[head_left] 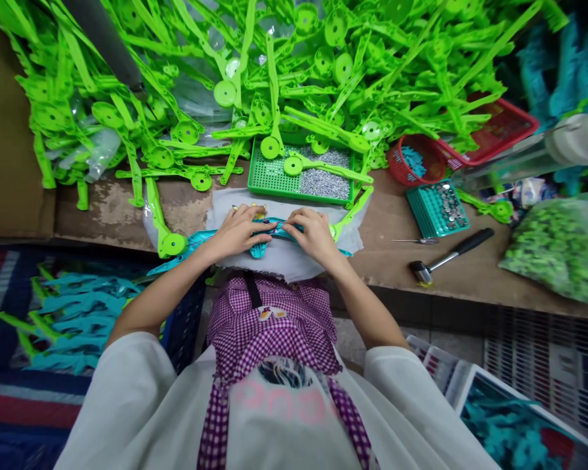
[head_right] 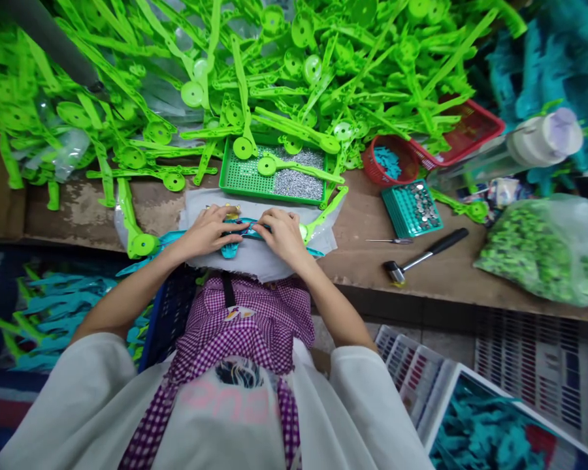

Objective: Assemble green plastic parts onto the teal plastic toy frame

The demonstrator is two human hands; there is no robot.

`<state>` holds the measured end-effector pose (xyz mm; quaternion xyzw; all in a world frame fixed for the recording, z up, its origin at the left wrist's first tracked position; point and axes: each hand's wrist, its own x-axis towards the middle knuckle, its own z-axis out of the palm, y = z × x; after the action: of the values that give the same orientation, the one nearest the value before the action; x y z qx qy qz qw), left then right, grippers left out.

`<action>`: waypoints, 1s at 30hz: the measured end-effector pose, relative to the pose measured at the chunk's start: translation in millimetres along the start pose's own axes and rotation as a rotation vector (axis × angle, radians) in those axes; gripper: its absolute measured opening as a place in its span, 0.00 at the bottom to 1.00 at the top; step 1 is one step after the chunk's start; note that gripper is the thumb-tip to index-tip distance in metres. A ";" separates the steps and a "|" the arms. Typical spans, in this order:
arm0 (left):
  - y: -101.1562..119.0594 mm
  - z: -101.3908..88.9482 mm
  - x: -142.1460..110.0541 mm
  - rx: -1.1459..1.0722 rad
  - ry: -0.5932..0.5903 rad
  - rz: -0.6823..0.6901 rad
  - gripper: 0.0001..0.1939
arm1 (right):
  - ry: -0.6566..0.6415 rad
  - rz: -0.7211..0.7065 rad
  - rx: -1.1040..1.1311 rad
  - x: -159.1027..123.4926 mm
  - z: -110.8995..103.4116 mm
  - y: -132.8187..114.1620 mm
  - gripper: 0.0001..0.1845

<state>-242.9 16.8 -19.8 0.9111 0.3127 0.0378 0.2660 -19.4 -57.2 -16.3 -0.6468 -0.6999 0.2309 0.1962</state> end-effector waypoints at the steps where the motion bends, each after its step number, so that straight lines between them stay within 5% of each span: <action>1: -0.5 -0.6 1.5 -0.010 0.001 -0.004 0.18 | 0.007 -0.003 -0.001 -0.4 1.5 -0.8 0.19; 7: 3.7 -1.5 7.6 -0.011 0.021 -0.065 0.14 | -0.098 -0.116 0.051 -8.0 -5.9 7.7 0.21; 18: -6.0 -7.7 20.5 -0.137 -0.038 0.016 0.13 | -0.001 -0.054 -0.041 1.8 11.3 0.6 0.16; 25: 12.0 -7.0 16.0 -0.107 0.058 0.027 0.17 | -0.068 -0.139 0.005 1.2 0.3 0.6 0.12; 30: 16.6 -4.3 26.5 -0.076 0.079 0.035 0.08 | -0.079 -0.155 0.082 -8.1 -18.3 7.7 0.16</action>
<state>-213.5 23.4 -10.3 0.9033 0.3054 0.0905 0.2873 -1.9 -63.6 -5.6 -0.5726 -0.7450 0.2688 0.2119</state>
